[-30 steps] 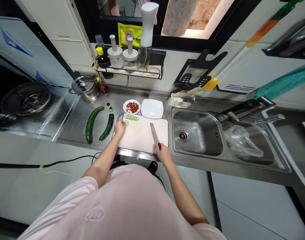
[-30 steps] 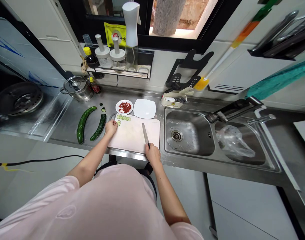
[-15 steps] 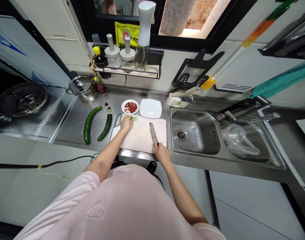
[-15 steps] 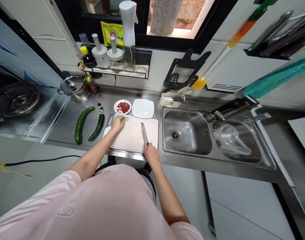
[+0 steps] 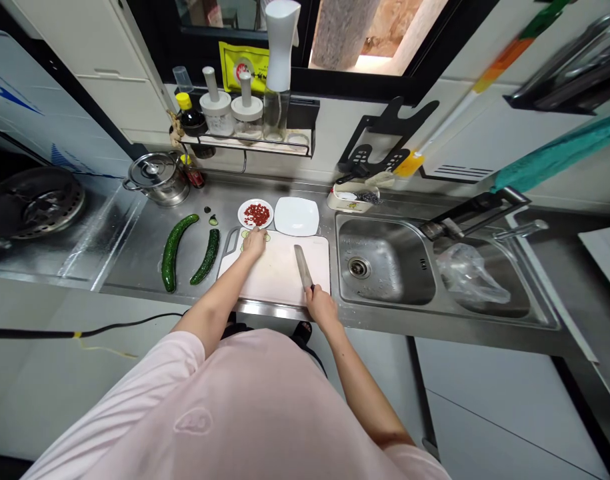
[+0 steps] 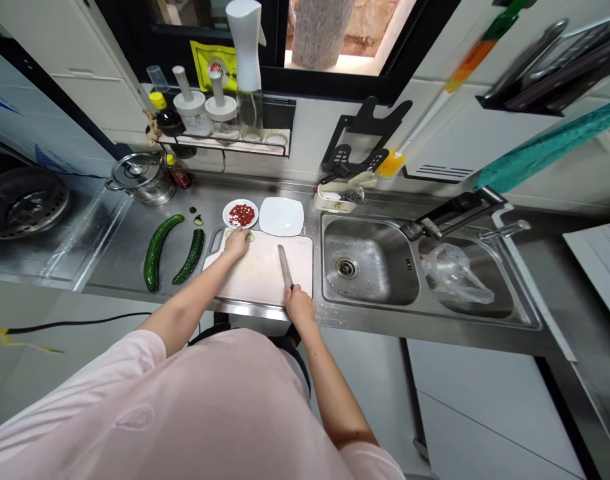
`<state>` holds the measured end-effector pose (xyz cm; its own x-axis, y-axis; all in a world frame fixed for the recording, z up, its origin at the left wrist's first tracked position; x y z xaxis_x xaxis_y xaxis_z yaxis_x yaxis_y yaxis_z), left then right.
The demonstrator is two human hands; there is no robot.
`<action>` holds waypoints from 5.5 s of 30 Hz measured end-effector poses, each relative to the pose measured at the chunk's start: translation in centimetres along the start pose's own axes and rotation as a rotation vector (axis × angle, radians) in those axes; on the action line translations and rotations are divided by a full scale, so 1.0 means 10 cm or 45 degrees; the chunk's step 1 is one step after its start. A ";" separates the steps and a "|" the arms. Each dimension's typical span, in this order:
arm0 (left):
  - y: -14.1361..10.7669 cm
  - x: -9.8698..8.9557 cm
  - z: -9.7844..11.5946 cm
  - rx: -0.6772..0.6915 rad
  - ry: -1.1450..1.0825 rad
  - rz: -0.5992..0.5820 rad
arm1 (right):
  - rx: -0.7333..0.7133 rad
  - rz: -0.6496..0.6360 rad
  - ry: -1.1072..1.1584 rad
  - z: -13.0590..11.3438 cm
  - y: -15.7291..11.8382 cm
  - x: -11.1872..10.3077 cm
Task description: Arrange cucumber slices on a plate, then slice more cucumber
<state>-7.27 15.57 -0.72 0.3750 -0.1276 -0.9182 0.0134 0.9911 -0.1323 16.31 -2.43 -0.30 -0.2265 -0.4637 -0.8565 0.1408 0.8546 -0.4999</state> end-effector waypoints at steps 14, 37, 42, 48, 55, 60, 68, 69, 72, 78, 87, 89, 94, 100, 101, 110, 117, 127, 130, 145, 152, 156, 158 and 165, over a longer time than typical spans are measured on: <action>-0.15 -0.05 -0.18 -0.160 -0.495 0.041 | -0.037 0.026 0.006 0.01 0.02 0.03; -0.65 0.14 -0.35 -0.193 -0.251 0.012 | -0.330 -0.005 -0.076 -0.39 -0.33 0.00; -0.63 0.15 -0.40 -0.210 -0.302 0.038 | -0.348 -0.015 -0.114 -0.46 -0.32 0.02; -0.60 0.18 -0.45 -0.246 -0.334 0.049 | -0.359 -0.030 -0.144 -0.52 -0.29 0.04; -0.59 0.21 -0.47 -0.281 -0.327 0.024 | -0.382 -0.019 -0.172 -0.56 -0.27 0.06; -0.59 0.20 -0.47 -0.282 -0.326 0.028 | -0.366 -0.032 -0.212 -0.60 -0.29 0.04; -0.59 0.20 -0.47 -0.291 -0.301 0.018 | -0.343 -0.012 -0.234 -0.73 -0.33 0.08; -0.59 0.20 -0.47 -0.295 -0.299 0.016 | -0.348 -0.019 -0.237 -0.74 -0.33 0.08; -0.59 0.19 -0.47 -0.301 -0.298 0.016 | -0.362 -0.026 -0.248 -0.75 -0.30 0.04; -0.59 0.20 -0.49 -0.323 -0.298 0.000 | -0.380 -0.050 -0.268 -0.75 -0.31 0.02; -0.59 0.19 -0.47 -0.308 -0.304 0.002 | -0.383 -0.056 -0.247 -0.55 -0.44 0.09; -0.59 0.19 -0.48 -0.315 -0.304 -0.004 | -0.386 -0.064 -0.250 -0.51 -0.45 0.11; -0.59 0.19 -0.48 -0.321 -0.309 -0.002 | -0.390 -0.070 -0.249 -0.50 -0.44 0.11; -0.59 0.20 -0.49 -0.344 -0.314 -0.029 | -0.379 -0.107 -0.232 -0.59 -0.40 0.08; -0.59 0.20 -0.48 -0.347 -0.314 -0.033 | -0.373 -0.117 -0.232 -0.61 -0.39 0.07; -0.59 0.19 -0.48 -0.357 -0.316 -0.048 | -0.383 -0.129 -0.195 -0.72 -0.28 0.03; -0.58 0.22 -0.49 -0.361 -0.323 -0.043 | -0.380 -0.120 -0.210 -0.70 -0.30 0.01; -0.58 0.20 -0.48 -0.362 -0.313 -0.049 | -0.387 -0.090 -0.195 -0.72 -0.26 0.03; -0.58 0.21 -0.48 -0.369 -0.314 -0.059 | -0.392 -0.081 -0.188 -0.73 -0.25 0.03; -0.58 0.22 -0.49 -0.376 -0.297 -0.060 | -0.388 -0.106 -0.193 -0.75 -0.25 -0.04; -0.57 0.21 -0.49 -0.356 -0.296 -0.049 | -0.405 -0.113 -0.220 -0.67 -0.37 -0.05; -0.56 0.21 -0.49 -0.343 -0.292 -0.049 | -0.393 -0.127 -0.230 -0.59 -0.43 -0.03; -0.56 0.22 -0.49 -0.344 -0.293 -0.053 | -0.382 -0.128 -0.226 -0.56 -0.45 -0.01; -0.57 0.21 -0.48 -0.346 -0.291 -0.051 | -0.349 -0.122 -0.228 -0.58 -0.43 0.06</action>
<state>-11.02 9.51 -3.70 0.5769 -0.1239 -0.8074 -0.2032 0.9356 -0.2888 9.93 -5.01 2.07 -0.0502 -0.5582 -0.8282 -0.1426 0.8247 -0.5472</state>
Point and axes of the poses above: each hand's wrist, its own y-axis towards the middle knuckle, its own x-axis out of the palm, z = x × y, the point moved 10 cm from there along y, towards the middle knuckle
